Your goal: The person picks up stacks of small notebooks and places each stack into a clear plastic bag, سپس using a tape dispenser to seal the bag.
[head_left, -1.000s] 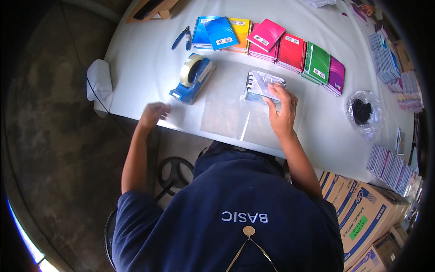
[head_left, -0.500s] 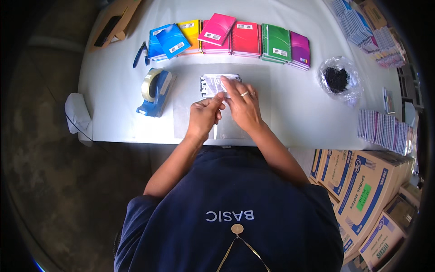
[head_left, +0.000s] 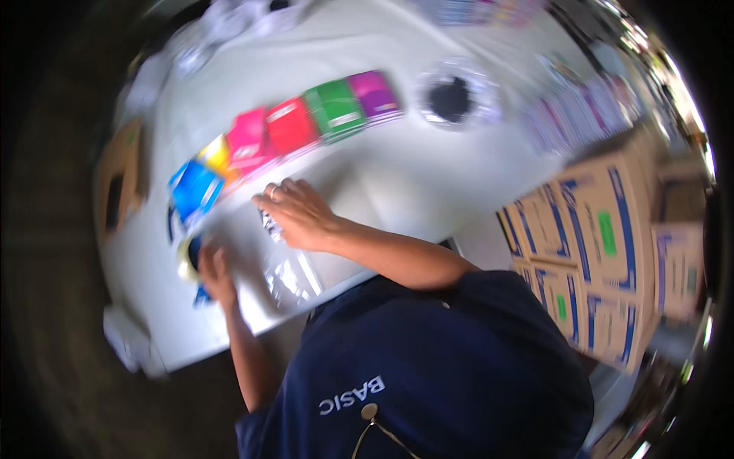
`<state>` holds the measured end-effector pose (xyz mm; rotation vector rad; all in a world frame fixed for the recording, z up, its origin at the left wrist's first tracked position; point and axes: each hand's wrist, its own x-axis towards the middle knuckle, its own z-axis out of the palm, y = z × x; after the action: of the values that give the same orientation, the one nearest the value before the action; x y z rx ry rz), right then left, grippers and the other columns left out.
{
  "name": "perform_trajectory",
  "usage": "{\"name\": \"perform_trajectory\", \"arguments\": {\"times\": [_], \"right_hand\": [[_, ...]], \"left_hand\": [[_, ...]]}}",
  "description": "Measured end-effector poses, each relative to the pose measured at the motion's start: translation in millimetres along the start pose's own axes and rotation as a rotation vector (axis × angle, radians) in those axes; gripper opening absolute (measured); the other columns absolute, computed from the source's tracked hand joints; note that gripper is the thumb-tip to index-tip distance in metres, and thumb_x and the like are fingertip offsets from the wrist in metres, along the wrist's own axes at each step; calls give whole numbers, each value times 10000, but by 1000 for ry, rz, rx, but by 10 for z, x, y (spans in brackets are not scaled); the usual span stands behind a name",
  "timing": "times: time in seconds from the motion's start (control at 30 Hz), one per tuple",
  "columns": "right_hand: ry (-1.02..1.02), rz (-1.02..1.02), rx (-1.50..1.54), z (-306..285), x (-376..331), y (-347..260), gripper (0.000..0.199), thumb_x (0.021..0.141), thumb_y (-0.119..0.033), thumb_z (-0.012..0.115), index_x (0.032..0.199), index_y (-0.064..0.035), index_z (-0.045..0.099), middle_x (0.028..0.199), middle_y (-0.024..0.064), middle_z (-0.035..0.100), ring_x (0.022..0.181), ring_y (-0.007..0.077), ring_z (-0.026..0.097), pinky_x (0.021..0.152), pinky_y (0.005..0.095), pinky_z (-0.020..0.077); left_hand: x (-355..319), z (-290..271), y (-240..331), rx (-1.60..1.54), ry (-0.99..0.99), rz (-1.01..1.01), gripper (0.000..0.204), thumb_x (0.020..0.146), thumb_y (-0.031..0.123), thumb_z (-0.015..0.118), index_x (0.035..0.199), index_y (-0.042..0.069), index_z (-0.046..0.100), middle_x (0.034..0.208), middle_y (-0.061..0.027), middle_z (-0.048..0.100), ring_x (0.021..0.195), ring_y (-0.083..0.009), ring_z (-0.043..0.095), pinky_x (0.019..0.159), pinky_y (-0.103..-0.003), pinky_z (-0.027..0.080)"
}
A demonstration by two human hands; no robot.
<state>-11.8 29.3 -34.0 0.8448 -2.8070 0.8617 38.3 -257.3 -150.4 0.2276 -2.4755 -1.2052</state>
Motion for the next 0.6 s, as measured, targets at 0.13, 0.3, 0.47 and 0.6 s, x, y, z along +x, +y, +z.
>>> {"name": "perform_trajectory", "arguments": {"times": [0.13, 0.3, 0.47, 0.6], "right_hand": [[89, 344, 314, -1066, -588, 656, 564, 628, -80, 721, 1153, -34, 521, 1091, 165, 532, 1060, 331, 518, 909, 387, 418], [702, 515, -256, -2499, -1564, 1406, 590, 624, 10, 678, 1188, -41, 512, 1168, 167, 513, 1122, 324, 488, 967, 369, 394], [1029, 572, -701, -3640, -2593, 2425, 628, 638, -46, 756, 1213, -77, 505, 1226, 166, 494, 1181, 333, 459, 1001, 372, 376], [968, 553, -797, -3612, -3121, 3194, 609, 672, -13, 713, 1232, -61, 481, 1272, 184, 467, 1196, 355, 441, 1022, 395, 355]], "left_hand": [[92, -337, -368, 314, 243, 16, 526, 910, 343, 560, 1227, -71, 494, 1247, -233, 526, 1129, -367, 505, 1014, -403, 346], [129, -499, -398, 509, 132, -206, 543, 901, 345, 554, 1289, -25, 469, 1299, -246, 477, 1203, -375, 460, 1019, -411, 361], [96, 19, 147, 573, 56, -277, 464, 886, 316, 569, 1246, 25, 538, 1249, -233, 511, 1161, -377, 481, 994, -443, 371], [43, 267, 263, 607, 69, -140, 425, 864, 295, 601, 1191, 24, 580, 1232, -221, 516, 1177, -370, 461, 985, -480, 370]]}}
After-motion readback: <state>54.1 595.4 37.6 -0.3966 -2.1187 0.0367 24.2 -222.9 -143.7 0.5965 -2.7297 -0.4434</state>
